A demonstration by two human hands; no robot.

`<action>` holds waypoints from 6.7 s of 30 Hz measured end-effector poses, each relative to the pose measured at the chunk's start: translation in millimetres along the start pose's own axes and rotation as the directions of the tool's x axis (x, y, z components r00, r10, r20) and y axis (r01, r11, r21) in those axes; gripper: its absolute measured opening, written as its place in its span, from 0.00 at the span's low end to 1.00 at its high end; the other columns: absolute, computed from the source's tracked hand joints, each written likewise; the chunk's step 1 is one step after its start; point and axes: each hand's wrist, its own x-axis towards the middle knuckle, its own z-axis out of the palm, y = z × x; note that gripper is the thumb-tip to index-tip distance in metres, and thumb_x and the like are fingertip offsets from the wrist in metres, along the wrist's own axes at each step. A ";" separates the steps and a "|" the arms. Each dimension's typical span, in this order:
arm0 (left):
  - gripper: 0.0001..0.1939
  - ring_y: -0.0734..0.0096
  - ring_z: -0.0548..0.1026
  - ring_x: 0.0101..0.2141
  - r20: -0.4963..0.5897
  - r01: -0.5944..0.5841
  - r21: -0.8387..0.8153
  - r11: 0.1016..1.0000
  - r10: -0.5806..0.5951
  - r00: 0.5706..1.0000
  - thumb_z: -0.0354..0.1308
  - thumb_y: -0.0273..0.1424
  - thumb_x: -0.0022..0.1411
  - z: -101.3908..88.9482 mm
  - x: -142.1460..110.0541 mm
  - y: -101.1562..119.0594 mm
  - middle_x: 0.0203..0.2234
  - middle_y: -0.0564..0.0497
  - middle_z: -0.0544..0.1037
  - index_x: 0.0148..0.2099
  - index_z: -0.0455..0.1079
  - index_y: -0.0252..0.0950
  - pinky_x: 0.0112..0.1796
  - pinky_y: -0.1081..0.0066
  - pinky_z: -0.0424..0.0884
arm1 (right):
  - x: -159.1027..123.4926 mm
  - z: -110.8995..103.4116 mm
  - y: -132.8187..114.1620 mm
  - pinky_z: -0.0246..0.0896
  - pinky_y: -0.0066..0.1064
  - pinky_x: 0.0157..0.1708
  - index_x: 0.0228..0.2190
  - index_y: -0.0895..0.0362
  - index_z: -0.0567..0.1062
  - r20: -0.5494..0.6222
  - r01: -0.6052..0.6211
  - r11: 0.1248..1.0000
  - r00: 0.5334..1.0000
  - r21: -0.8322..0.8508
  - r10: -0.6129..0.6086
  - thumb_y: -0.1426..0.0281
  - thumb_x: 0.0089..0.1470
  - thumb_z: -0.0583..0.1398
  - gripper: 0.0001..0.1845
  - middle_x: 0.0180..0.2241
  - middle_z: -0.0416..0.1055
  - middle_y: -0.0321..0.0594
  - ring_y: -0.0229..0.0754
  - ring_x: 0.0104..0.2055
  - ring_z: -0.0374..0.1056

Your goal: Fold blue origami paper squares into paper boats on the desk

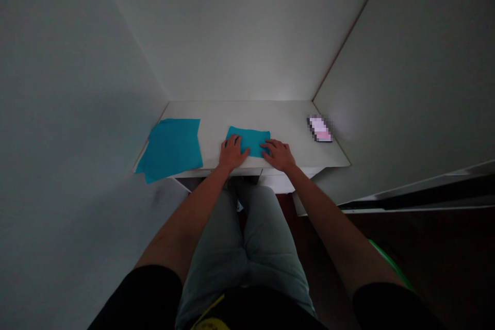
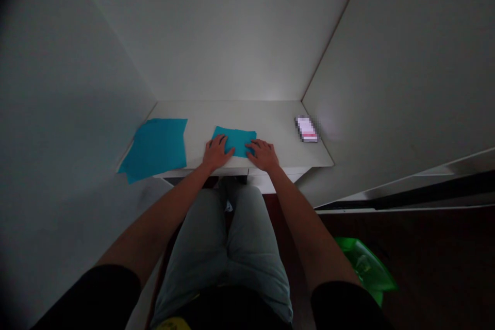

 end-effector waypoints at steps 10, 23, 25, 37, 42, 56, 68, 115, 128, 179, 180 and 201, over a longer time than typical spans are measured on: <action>0.41 0.45 0.47 0.78 0.074 0.015 0.036 0.999 -0.017 0.997 0.49 0.54 0.73 -17.2 5.7 -50.4 0.79 0.40 0.51 0.79 0.54 0.38 0.74 0.43 0.42 | -8.3 -7.8 2.3 0.45 0.59 0.72 0.65 0.46 0.73 0.104 0.205 0.978 0.972 0.051 -0.209 0.39 0.57 0.65 0.41 0.71 0.65 0.42 0.62 0.75 0.54; 0.38 0.49 0.48 0.77 0.080 -0.019 0.148 0.989 0.007 0.997 0.51 0.53 0.73 -23.8 -4.8 -45.1 0.78 0.46 0.54 0.77 0.58 0.44 0.74 0.43 0.47 | -9.8 -1.4 0.4 0.60 0.48 0.56 0.46 0.50 0.83 0.015 0.159 0.979 0.987 0.131 -0.162 0.52 0.69 0.61 0.18 0.51 0.75 0.47 0.55 0.55 0.68; 0.37 0.49 0.50 0.77 0.090 -0.050 0.140 0.989 0.038 0.995 0.53 0.54 0.72 -25.4 -6.6 -44.3 0.78 0.46 0.56 0.76 0.60 0.45 0.73 0.43 0.46 | -5.8 2.0 -3.1 0.62 0.47 0.53 0.43 0.51 0.83 -0.006 0.043 0.990 0.999 0.134 -0.042 0.51 0.70 0.58 0.20 0.48 0.75 0.47 0.55 0.52 0.69; 0.50 0.44 0.51 0.76 0.185 -0.369 0.000 0.929 0.363 0.913 0.65 0.59 0.62 -41.6 -22.1 -48.2 0.75 0.38 0.62 0.76 0.60 0.38 0.72 0.45 0.49 | -8.1 5.7 -14.8 0.62 0.49 0.55 0.56 0.45 0.81 -0.124 -0.051 0.992 0.990 0.116 0.065 0.66 0.73 0.53 0.20 0.60 0.72 0.46 0.55 0.58 0.66; 0.39 0.46 0.54 0.75 0.188 -0.379 -0.021 0.925 0.376 0.907 0.62 0.48 0.66 -44.9 -23.9 -46.6 0.75 0.41 0.62 0.75 0.63 0.42 0.70 0.46 0.51 | -10.5 2.4 -18.9 0.58 0.51 0.59 0.58 0.48 0.80 -0.092 -0.020 0.995 0.995 0.096 0.029 0.59 0.73 0.55 0.20 0.62 0.74 0.46 0.55 0.61 0.68; 0.44 0.42 0.62 0.71 0.167 -0.521 -0.154 0.840 0.542 0.824 0.67 0.56 0.61 -33.5 -23.7 -38.5 0.72 0.37 0.66 0.73 0.67 0.41 0.70 0.42 0.51 | -14.7 -3.5 -5.4 0.56 0.50 0.67 0.69 0.45 0.69 0.038 -0.008 0.990 0.999 -0.143 0.013 0.55 0.75 0.49 0.28 0.75 0.58 0.40 0.52 0.76 0.55; 0.35 0.46 0.64 0.69 0.134 -0.573 -0.198 0.795 0.601 0.788 0.64 0.48 0.65 -25.5 -26.8 -28.2 0.69 0.39 0.69 0.70 0.70 0.43 0.70 0.42 0.49 | -17.2 -5.7 11.6 0.58 0.56 0.66 0.76 0.53 0.54 0.098 -0.083 0.985 0.990 -0.150 0.098 0.51 0.73 0.48 0.38 0.74 0.59 0.51 0.58 0.75 0.56; 0.46 0.39 0.62 0.69 -0.045 0.001 0.028 1.000 0.000 0.999 0.63 0.53 0.65 -24.1 -14.7 -25.1 0.70 0.34 0.65 0.76 0.55 0.37 0.67 0.43 0.57 | -6.2 13.5 -15.8 0.52 0.59 0.68 0.72 0.57 0.61 -0.114 -0.160 0.984 0.979 0.077 0.168 0.47 0.70 0.54 0.40 0.72 0.57 0.58 0.65 0.73 0.52; 0.46 0.38 0.66 0.63 -0.014 -0.034 -0.040 0.999 0.034 0.999 0.63 0.52 0.65 -25.1 -13.7 -28.2 0.63 0.35 0.71 0.76 0.54 0.35 0.64 0.44 0.59 | -7.2 4.9 -4.1 0.58 0.56 0.63 0.75 0.57 0.55 -0.106 -0.141 0.984 0.982 0.112 0.153 0.47 0.66 0.59 0.47 0.62 0.70 0.56 0.64 0.64 0.61; 0.16 0.51 0.74 0.54 -0.068 -0.224 -0.093 0.970 0.218 0.974 0.64 0.39 0.71 -19.9 -5.7 -38.8 0.50 0.43 0.80 0.57 0.78 0.43 0.55 0.54 0.69 | 5.3 16.3 22.2 0.65 0.53 0.57 0.49 0.53 0.83 -0.215 0.003 0.966 0.975 0.257 0.055 0.64 0.67 0.57 0.17 0.46 0.82 0.48 0.57 0.51 0.72; 0.15 0.52 0.74 0.54 -0.070 -0.227 -0.089 0.970 0.221 0.973 0.64 0.39 0.71 -20.2 -6.0 -38.7 0.50 0.44 0.79 0.57 0.79 0.43 0.55 0.54 0.69 | 4.6 15.3 21.3 0.65 0.52 0.57 0.49 0.53 0.83 -0.205 0.017 0.966 0.978 0.257 0.038 0.64 0.67 0.57 0.17 0.46 0.81 0.47 0.56 0.51 0.72; 0.21 0.53 0.72 0.59 0.034 -0.380 -0.092 0.920 0.385 0.922 0.57 0.25 0.71 -27.7 -12.9 -27.0 0.58 0.51 0.81 0.58 0.80 0.51 0.61 0.49 0.63 | 3.6 6.7 15.4 0.68 0.52 0.60 0.42 0.48 0.86 -0.123 0.120 0.948 0.989 0.294 -0.087 0.72 0.59 0.60 0.15 0.50 0.83 0.38 0.52 0.53 0.77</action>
